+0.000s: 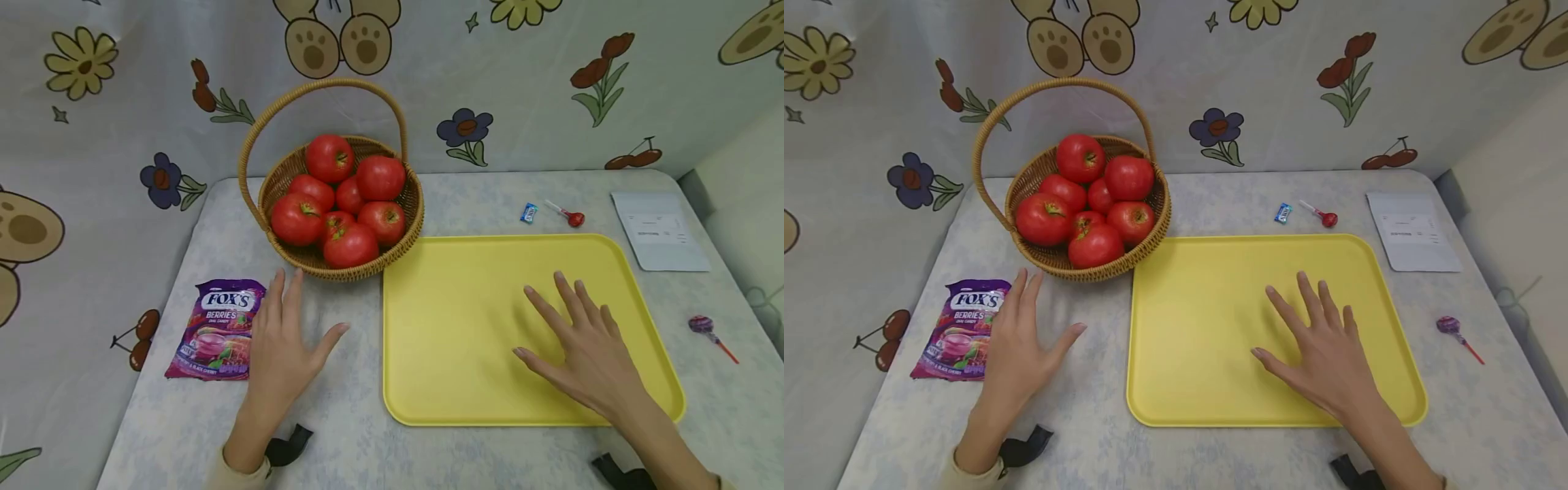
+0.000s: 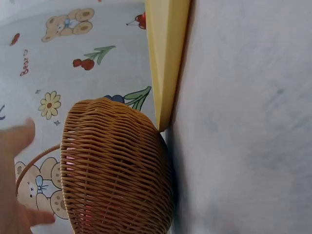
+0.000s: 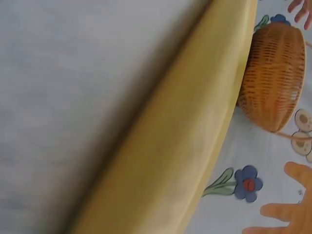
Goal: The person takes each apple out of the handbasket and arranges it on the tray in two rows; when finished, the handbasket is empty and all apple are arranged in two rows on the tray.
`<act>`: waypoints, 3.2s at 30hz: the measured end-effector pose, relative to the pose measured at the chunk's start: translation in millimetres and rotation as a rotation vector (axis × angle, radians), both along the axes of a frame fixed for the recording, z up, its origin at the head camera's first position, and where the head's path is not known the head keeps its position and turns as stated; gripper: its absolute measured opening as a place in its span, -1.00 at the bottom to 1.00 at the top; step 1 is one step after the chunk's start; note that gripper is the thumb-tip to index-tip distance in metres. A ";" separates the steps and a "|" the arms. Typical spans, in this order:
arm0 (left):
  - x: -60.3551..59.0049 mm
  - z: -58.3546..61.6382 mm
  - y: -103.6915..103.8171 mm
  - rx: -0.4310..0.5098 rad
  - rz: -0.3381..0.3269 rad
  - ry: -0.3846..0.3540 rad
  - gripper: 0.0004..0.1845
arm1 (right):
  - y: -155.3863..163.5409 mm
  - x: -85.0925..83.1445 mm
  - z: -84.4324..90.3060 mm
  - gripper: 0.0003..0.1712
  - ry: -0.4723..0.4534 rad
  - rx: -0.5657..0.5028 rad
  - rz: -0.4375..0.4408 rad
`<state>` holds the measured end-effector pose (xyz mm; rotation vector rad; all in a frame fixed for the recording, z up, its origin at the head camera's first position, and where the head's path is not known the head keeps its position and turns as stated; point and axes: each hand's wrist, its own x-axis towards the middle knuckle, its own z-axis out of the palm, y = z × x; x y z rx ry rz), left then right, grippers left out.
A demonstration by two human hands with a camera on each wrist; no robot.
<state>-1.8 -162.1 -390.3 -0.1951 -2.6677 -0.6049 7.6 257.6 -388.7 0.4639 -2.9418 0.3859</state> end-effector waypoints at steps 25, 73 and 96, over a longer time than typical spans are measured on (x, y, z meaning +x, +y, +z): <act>-54.1 -5.7 14.1 0.580 0.057 -0.038 -0.10 | -132.4 -141.9 61.9 -0.25 0.086 -0.392 0.602; -52.3 -16.2 14.6 0.585 -0.001 0.031 -0.23 | -210.8 -201.3 53.0 -0.41 -0.373 -0.297 0.848; -52.5 -17.4 13.0 0.581 -0.001 0.068 -0.24 | -207.5 -196.2 54.1 -0.49 -0.328 -0.369 0.821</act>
